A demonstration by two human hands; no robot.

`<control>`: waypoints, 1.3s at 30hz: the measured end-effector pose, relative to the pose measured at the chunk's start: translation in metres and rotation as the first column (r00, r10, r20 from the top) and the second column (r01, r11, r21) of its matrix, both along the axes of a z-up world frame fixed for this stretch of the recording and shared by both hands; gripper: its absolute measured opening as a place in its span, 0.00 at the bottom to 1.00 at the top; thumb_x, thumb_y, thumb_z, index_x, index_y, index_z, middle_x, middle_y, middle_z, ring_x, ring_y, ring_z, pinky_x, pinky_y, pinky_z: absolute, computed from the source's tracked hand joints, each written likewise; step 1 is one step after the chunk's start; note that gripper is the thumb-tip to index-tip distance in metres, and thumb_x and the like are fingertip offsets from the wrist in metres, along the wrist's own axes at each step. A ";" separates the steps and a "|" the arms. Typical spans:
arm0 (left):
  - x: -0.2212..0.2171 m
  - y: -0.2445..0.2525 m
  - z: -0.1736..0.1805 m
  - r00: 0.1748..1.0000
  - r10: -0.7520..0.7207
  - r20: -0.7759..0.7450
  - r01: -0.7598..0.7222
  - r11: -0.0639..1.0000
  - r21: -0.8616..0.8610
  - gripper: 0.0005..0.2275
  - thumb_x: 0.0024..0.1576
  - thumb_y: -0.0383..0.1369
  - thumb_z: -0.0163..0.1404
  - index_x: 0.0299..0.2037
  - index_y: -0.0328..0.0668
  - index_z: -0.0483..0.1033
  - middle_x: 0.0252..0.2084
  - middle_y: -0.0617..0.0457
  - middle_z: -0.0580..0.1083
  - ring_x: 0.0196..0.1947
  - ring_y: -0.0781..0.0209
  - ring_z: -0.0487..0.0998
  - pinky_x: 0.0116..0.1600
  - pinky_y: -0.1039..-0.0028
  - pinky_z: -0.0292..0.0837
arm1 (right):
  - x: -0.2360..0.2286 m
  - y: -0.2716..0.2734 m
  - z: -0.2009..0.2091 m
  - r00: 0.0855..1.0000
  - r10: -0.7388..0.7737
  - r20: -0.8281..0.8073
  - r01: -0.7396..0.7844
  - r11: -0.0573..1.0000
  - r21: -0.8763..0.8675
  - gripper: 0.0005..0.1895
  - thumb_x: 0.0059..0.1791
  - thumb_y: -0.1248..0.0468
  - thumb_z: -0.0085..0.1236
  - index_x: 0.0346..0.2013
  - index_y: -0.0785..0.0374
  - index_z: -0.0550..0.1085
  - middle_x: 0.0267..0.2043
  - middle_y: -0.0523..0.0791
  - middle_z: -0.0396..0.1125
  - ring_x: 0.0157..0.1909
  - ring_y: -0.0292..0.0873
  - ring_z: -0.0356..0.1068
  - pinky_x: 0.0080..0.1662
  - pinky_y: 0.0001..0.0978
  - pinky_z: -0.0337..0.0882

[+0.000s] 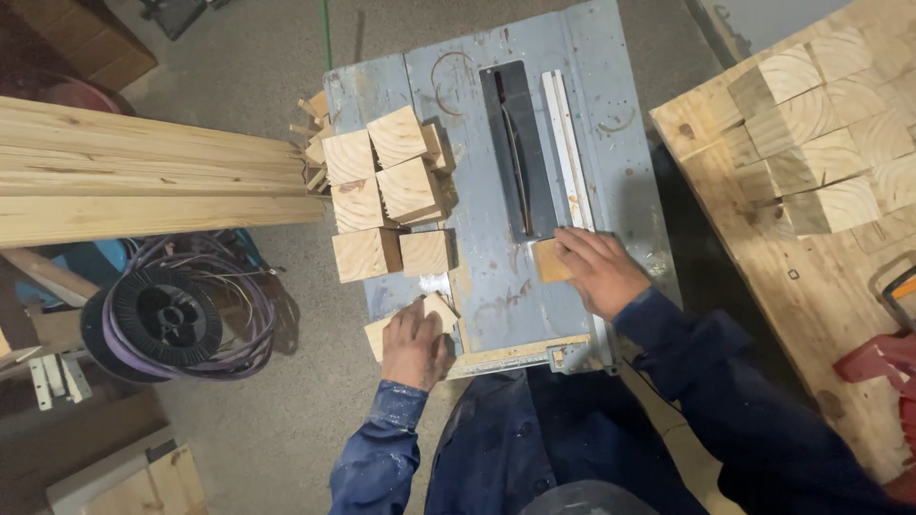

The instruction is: Inspecting and aligning small wooden blocks against a table saw fence before stacking them.

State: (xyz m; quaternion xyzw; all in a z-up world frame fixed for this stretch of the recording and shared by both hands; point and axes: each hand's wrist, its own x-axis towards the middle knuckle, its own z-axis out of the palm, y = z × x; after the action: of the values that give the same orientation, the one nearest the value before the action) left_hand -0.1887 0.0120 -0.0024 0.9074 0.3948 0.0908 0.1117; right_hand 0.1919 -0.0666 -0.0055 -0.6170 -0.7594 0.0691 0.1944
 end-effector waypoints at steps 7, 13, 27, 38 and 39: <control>-0.009 0.000 -0.014 0.997 0.040 -0.069 -0.044 0.998 -0.049 0.16 0.53 0.40 0.54 0.51 0.49 0.79 0.62 0.43 0.70 0.64 0.46 0.69 0.61 0.61 0.69 | 0.003 0.010 0.003 0.999 0.014 0.033 -0.017 0.997 0.077 0.18 0.50 0.56 0.51 0.51 0.62 0.72 0.64 0.49 0.64 0.68 0.55 0.62 0.55 0.46 0.63; 0.001 -0.002 0.001 0.997 0.075 -0.005 -0.076 0.994 -0.079 0.14 0.56 0.39 0.51 0.49 0.45 0.81 0.63 0.40 0.70 0.66 0.44 0.68 0.62 0.62 0.70 | 0.003 0.012 0.004 0.995 0.054 -0.089 -0.045 0.994 0.097 0.16 0.51 0.59 0.53 0.50 0.64 0.72 0.62 0.50 0.65 0.67 0.58 0.62 0.54 0.46 0.66; -0.004 -0.002 -0.017 0.993 0.082 0.087 -0.075 0.994 -0.079 0.14 0.55 0.37 0.53 0.48 0.43 0.82 0.64 0.38 0.70 0.66 0.43 0.69 0.66 0.62 0.68 | 0.006 0.026 0.005 0.992 0.025 -0.126 -0.006 0.990 0.143 0.14 0.51 0.63 0.57 0.48 0.67 0.75 0.59 0.52 0.68 0.64 0.61 0.63 0.54 0.49 0.65; -0.011 -0.005 -0.027 0.992 0.123 0.029 -0.116 0.979 -0.165 0.13 0.57 0.37 0.52 0.49 0.46 0.82 0.67 0.42 0.68 0.69 0.46 0.66 0.64 0.66 0.71 | 0.007 0.036 0.006 0.998 -0.006 -0.070 0.014 0.993 0.118 0.14 0.53 0.62 0.53 0.50 0.65 0.75 0.60 0.51 0.67 0.65 0.59 0.61 0.52 0.47 0.62; -0.011 -0.004 -0.027 0.992 0.122 0.029 -0.115 0.979 -0.165 0.13 0.57 0.37 0.52 0.49 0.46 0.82 0.67 0.42 0.68 0.69 0.46 0.66 0.64 0.66 0.71 | 0.008 0.039 0.004 0.997 -0.007 -0.071 0.015 0.993 0.117 0.14 0.53 0.62 0.53 0.50 0.65 0.75 0.60 0.51 0.67 0.65 0.59 0.61 0.52 0.47 0.62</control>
State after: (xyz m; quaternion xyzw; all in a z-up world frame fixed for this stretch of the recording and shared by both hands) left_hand -0.1993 0.0075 -0.0297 0.8681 0.4520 0.0824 0.1878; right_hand 0.2001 -0.0279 -0.0019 -0.6058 -0.7515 0.0447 0.2573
